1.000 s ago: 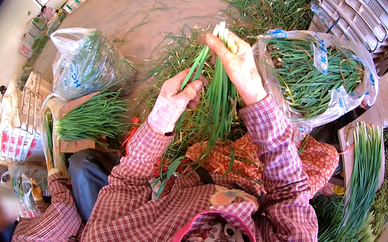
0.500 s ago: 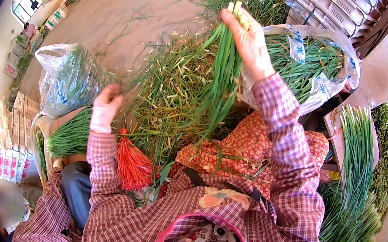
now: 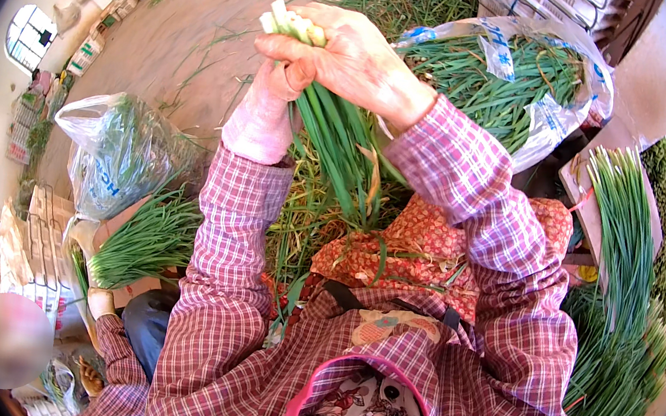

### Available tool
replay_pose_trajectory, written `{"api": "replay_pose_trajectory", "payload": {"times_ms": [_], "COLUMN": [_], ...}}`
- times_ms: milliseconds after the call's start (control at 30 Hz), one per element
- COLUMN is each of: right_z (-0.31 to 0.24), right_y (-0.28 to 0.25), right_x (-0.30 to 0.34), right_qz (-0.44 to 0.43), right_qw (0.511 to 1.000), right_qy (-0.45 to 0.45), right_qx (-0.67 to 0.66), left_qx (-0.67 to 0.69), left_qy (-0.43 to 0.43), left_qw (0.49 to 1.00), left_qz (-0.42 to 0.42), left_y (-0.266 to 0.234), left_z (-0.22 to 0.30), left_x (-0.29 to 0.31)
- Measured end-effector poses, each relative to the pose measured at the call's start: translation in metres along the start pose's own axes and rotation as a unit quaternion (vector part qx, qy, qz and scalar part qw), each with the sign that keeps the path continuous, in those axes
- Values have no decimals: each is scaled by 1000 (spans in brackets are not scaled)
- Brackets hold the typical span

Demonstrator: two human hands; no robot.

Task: The person cleans stalks of green onions by hand, removes outer layers, bundles them together, and secures the bundles with red ties before placing them into a plastic bag.

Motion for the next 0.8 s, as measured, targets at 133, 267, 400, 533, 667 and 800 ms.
{"api": "replay_pose_trajectory", "payload": {"times_ms": [133,267,400,533,667,800], "right_z": [-15,4,3,-15,-14,-17], "right_y": [-17,-17,-26,-18,-3,9], "right_x": [-8,-9,23,64,82,79], "right_qz": [-181,-34,116,58,37,17], "right_qw": [957,996,986,992,991,989], "right_qy": [226,76,72,98,123,147], "right_qx": [20,25,-99,-48,-38,13], "left_qx": [-24,5,117,199,190,186], "left_qy": [-27,-55,-23,57,112,112], "left_qw": [996,998,993,978,974,974], "left_qz": [-82,-34,14,-36,-45,-60], "left_y": [6,-2,-21,-51,-54,-50], "left_z": [6,-1,22,54,64,65], "left_x": [8,4,5,2,5,5]}}
Point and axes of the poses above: each hand's wrist, its own x-axis away from the middle knuckle, its own y-axis out of the palm, z = x × y, the point moved 2 cm from there along -x, towards the middle knuckle, and after that the axes turned 3 degrees about z, right-handed, at the moved point
